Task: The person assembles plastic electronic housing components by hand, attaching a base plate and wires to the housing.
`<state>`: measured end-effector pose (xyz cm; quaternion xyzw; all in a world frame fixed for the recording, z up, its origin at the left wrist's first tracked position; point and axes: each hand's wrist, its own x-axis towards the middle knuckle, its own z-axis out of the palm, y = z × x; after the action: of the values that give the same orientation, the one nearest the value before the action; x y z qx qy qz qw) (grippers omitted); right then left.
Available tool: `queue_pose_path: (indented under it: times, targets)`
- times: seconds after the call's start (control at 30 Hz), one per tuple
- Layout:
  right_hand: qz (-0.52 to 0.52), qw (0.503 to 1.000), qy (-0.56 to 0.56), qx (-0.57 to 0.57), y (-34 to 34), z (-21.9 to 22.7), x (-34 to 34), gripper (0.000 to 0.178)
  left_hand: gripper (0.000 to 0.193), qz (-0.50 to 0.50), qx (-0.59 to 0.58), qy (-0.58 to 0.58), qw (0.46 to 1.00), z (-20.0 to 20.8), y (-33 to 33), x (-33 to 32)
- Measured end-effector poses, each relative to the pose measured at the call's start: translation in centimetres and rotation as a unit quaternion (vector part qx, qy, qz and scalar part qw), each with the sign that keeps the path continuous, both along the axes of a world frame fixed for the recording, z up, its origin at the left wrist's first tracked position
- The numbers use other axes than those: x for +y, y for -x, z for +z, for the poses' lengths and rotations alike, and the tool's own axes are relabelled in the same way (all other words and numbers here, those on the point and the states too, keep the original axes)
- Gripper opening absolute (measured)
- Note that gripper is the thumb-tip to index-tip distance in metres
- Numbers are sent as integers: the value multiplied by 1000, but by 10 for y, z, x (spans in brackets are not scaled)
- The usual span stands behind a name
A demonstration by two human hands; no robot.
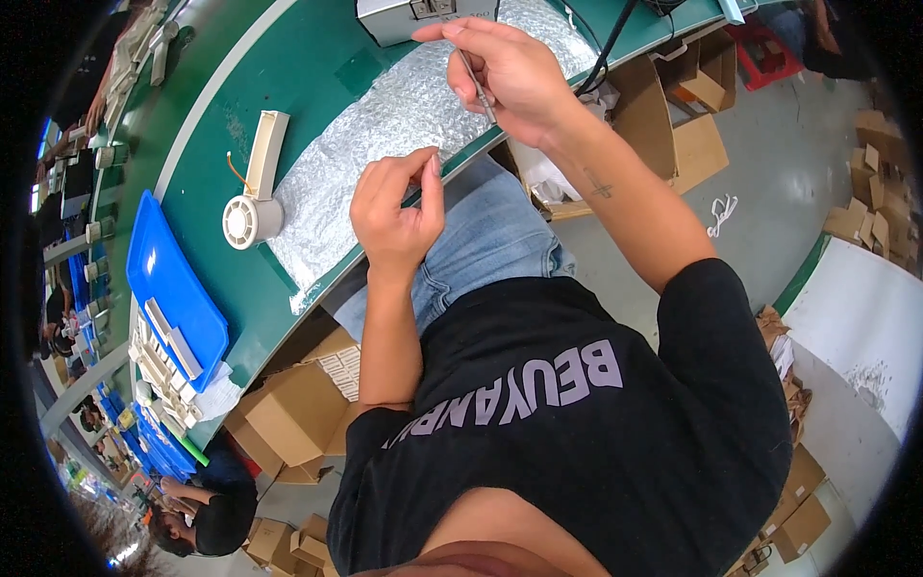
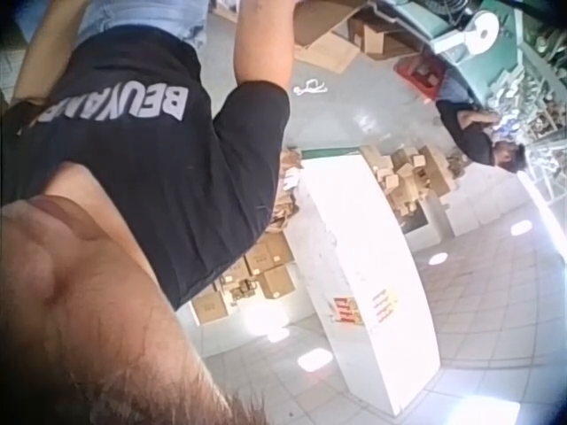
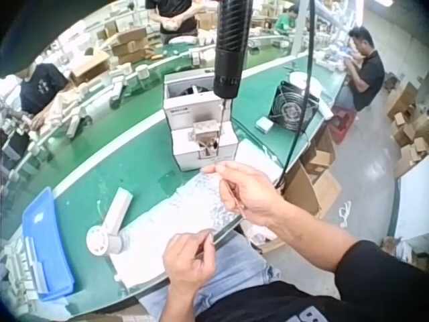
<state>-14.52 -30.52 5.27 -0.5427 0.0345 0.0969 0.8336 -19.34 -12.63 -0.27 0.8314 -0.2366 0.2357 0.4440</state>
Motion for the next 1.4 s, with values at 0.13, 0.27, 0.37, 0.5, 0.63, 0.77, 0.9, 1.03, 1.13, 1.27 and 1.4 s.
queue_pose_path:
  times: [0.13,0.27,0.37,0.5,0.63,0.77,0.9,1.03,1.13,1.27,1.4]
  targets:
    - [10,999,-36,5,-2,-5,-1,33,12,-2,3,-3,1000,0,0,0]
    - [7,999,-51,11,-3,-6,-2,34,12,0,4,-1,1000,0,0,0]
    - [8,999,-32,17,-3,0,-4,35,12,-3,-3,4,1000,0,0,0]
    - [24,999,27,28,-7,3,-11,36,11,-6,2,-7,1000,1,0,1]
    - [48,997,43,35,-14,3,-26,37,10,-12,4,-12,1000,3,0,1]
    - [107,993,39,27,-23,2,-45,37,10,-15,3,-7,1000,3,1,1]
    - [157,987,35,27,-33,2,-59,38,10,-11,1,-6,1000,3,1,1]
    - [146,988,43,28,-26,5,-53,37,11,-5,6,-7,1000,2,0,1]
    - [124,987,98,18,-16,3,-45,36,11,-11,5,-9,1000,3,-1,0]
    - [79,992,103,3,-10,6,-28,35,11,-8,-3,-12,1000,5,-2,2]
    - [34,995,87,25,-6,4,-16,32,12,-4,0,-12,1000,1,0,4]
